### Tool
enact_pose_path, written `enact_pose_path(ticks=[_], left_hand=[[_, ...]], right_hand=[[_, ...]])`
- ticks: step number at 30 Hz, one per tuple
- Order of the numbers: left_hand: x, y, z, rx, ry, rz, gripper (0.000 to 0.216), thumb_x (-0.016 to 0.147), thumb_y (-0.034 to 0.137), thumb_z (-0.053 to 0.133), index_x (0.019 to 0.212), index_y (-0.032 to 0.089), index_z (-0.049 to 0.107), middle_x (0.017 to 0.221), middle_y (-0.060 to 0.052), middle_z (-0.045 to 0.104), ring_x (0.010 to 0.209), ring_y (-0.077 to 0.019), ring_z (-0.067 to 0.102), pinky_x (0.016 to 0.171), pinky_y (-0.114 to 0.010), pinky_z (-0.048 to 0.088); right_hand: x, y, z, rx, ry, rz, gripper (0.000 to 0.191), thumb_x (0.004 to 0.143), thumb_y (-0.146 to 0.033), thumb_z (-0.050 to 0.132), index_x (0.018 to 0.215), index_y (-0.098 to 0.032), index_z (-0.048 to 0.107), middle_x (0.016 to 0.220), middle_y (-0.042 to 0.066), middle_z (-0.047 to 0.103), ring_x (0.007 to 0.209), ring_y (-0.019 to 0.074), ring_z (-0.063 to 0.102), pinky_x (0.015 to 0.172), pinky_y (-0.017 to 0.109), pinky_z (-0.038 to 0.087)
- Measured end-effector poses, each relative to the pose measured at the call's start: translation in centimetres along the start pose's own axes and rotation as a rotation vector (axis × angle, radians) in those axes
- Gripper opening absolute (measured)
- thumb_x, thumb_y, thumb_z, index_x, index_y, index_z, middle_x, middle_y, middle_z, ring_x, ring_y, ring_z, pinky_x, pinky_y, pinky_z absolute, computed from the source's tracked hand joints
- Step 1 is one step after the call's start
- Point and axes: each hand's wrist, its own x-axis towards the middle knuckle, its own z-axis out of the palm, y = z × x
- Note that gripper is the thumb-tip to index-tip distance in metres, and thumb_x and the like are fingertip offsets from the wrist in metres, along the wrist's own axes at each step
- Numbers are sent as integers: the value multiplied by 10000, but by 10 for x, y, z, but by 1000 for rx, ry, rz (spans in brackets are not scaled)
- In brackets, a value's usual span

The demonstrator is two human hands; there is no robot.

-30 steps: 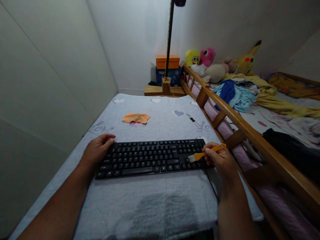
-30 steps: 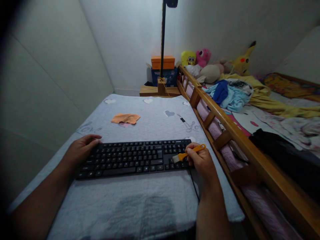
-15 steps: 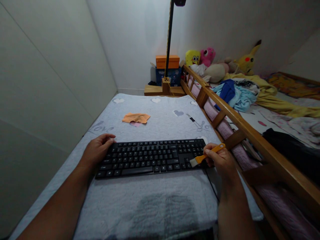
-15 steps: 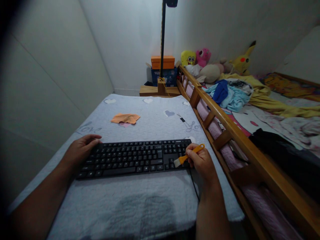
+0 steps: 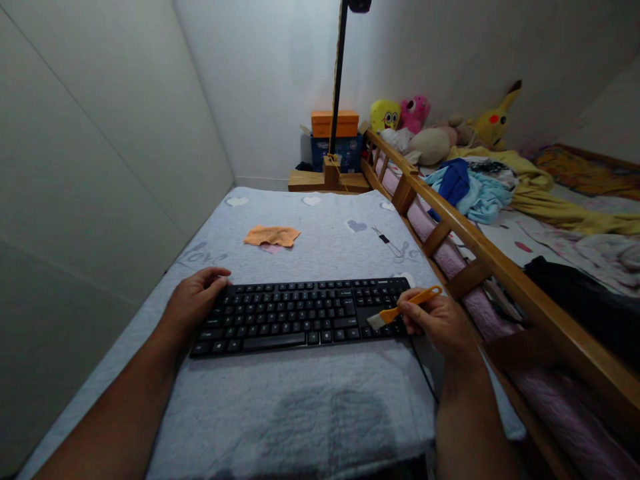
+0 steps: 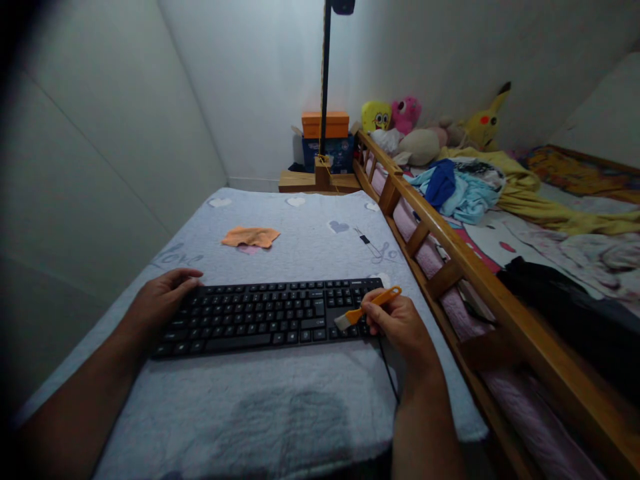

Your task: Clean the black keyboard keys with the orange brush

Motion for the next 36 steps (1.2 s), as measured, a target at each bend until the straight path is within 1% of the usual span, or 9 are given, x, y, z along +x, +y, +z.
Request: enact_pose_path(ticks=[6, 9, 12, 16, 20, 24, 29, 32, 36], left_hand=[[-2, 4, 0, -25, 6, -4, 409, 795, 492, 596, 1064, 206, 711, 903, -37, 764, 828, -245, 688, 723, -317, 492], [-4, 6, 0, -21, 8, -5, 411, 791, 492, 600, 1065, 208, 714, 903, -38, 764, 827, -245, 688, 711, -315, 490], [-3, 4, 0, -21, 6, -7, 413, 795, 493, 602, 1069, 206, 714, 909, -41, 765, 824, -243, 689, 706, -316, 491], [-1, -1, 1, -32, 5, -3, 432, 803, 526, 606, 1075, 208, 711, 893, -37, 761, 793, -245, 690, 681, -323, 496], [-1, -1, 0, -27, -2, 9, 432, 799, 536, 610, 1072, 218, 716, 899, -30, 765, 812, -250, 692, 698, -326, 495], [-2, 5, -1, -7, 10, 11, 413, 788, 495, 601, 1057, 205, 720, 888, -33, 765, 814, -244, 686, 713, -319, 490], [-4, 8, 0, -15, 22, -3, 410, 775, 498, 597, 1037, 206, 718, 878, -32, 761, 805, -237, 685, 703, -310, 491], [-5, 7, 0, -25, 21, -9, 425, 776, 512, 597, 1048, 208, 716, 868, -30, 755, 785, -236, 677, 682, -311, 484], [-5, 6, 1, -39, 15, -18, 420, 784, 505, 602, 1061, 208, 710, 901, -35, 757, 810, -240, 678, 707, -316, 486]], right_hand=[[-1, 2, 3, 62, -43, 49, 343, 691, -474, 851, 815, -178, 732, 630, 0, 630, 504, 126, 555, 470, 246, 419], [-1, -1, 3, 33, -84, 55, 331, 689, -468, 848, 801, -177, 736, 607, -2, 619, 523, 135, 567, 486, 248, 421], [-1, -3, 1, 1, -100, 22, 296, 702, -456, 823, 757, -183, 723, 565, -10, 591, 508, 134, 543, 484, 253, 404], [0, -1, -3, -10, -32, -27, 222, 730, -400, 778, 700, -196, 698, 535, -18, 549, 484, 127, 493, 474, 262, 365], [1, 4, -6, -2, 21, -49, 203, 783, -398, 731, 728, -207, 689, 543, -18, 539, 493, 130, 487, 482, 267, 356], [2, 7, 0, 8, -5, -62, 234, 793, -431, 720, 761, -203, 683, 538, -28, 526, 482, 129, 479, 471, 262, 347], [3, 9, 3, -45, -45, -67, 210, 798, -403, 716, 764, -198, 690, 558, -28, 540, 506, 130, 490, 492, 261, 363], [4, 10, -2, -102, -4, -68, 195, 789, -384, 713, 734, -199, 682, 544, -25, 537, 506, 135, 494, 493, 264, 363], [2, 8, -7, -116, 62, -108, 189, 788, -373, 697, 709, -204, 672, 535, -27, 519, 495, 132, 480, 484, 264, 355]])
